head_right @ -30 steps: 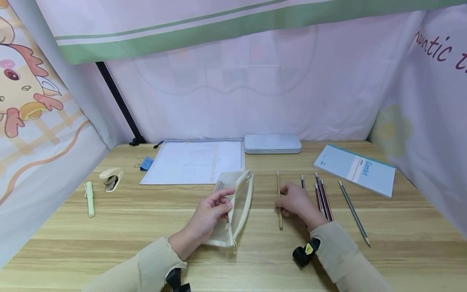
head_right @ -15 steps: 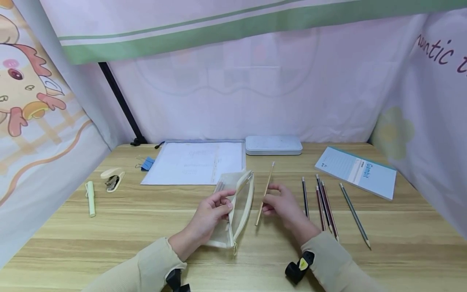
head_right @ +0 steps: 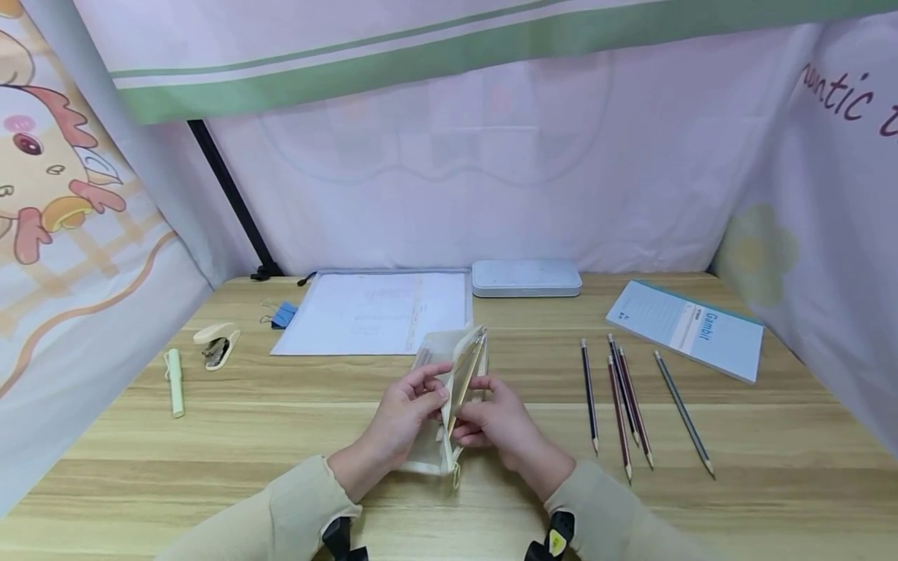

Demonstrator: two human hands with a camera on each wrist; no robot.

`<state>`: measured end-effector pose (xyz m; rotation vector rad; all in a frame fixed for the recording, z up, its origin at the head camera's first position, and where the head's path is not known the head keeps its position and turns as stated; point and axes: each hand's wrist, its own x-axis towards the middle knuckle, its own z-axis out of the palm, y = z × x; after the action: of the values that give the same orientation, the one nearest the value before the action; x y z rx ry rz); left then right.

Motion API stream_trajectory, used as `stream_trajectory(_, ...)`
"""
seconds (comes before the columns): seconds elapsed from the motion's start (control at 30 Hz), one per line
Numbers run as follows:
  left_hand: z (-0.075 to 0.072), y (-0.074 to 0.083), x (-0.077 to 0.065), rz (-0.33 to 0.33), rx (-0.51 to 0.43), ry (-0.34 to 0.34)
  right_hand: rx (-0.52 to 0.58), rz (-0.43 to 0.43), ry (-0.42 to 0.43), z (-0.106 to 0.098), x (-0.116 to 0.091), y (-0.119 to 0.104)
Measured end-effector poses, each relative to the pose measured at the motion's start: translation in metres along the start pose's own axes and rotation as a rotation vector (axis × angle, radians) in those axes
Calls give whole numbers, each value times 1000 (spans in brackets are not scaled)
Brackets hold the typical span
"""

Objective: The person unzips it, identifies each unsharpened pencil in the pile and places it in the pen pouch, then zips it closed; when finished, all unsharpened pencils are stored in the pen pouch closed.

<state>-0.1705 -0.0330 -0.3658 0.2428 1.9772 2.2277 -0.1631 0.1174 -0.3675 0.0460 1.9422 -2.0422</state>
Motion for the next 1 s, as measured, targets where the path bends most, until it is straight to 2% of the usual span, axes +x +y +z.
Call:
stream_trajectory(0.13, 1, 1, 0, 11, -19, 18, -9, -3, -12, 3, -2, 0)
stream_trajectory(0.33, 1, 3, 1, 29, -35, 32, -84, -69, 110, -8, -9, -9)
stream_trajectory(0.43, 0, 5, 2, 48, -36, 43, -142, -94, 127, -16, -17, -14)
stream_trajectory(0.53, -1, 9, 4, 68, -42, 53, -218, -129, 56, -22, -27, -16)
stream_trajectory(0.63, 1, 11, 4, 81, -53, 65, -335, -195, -75, -26, -37, -14)
stream_trajectory(0.7, 3, 11, 5, 87, -59, 75, -378, -251, -168, -26, -41, -12)
stream_trajectory(0.77, 4, 12, 5, 92, -64, 89, -406, -302, -225, -23, -42, -9)
stream_trajectory(0.87, 7, 12, 6, 93, -84, 102, -406, -353, -246, -18, -42, -7)
stream_trajectory(1.0, 10, 10, 7, 86, -117, 101, -455, -407, -197, -15, -45, -6)
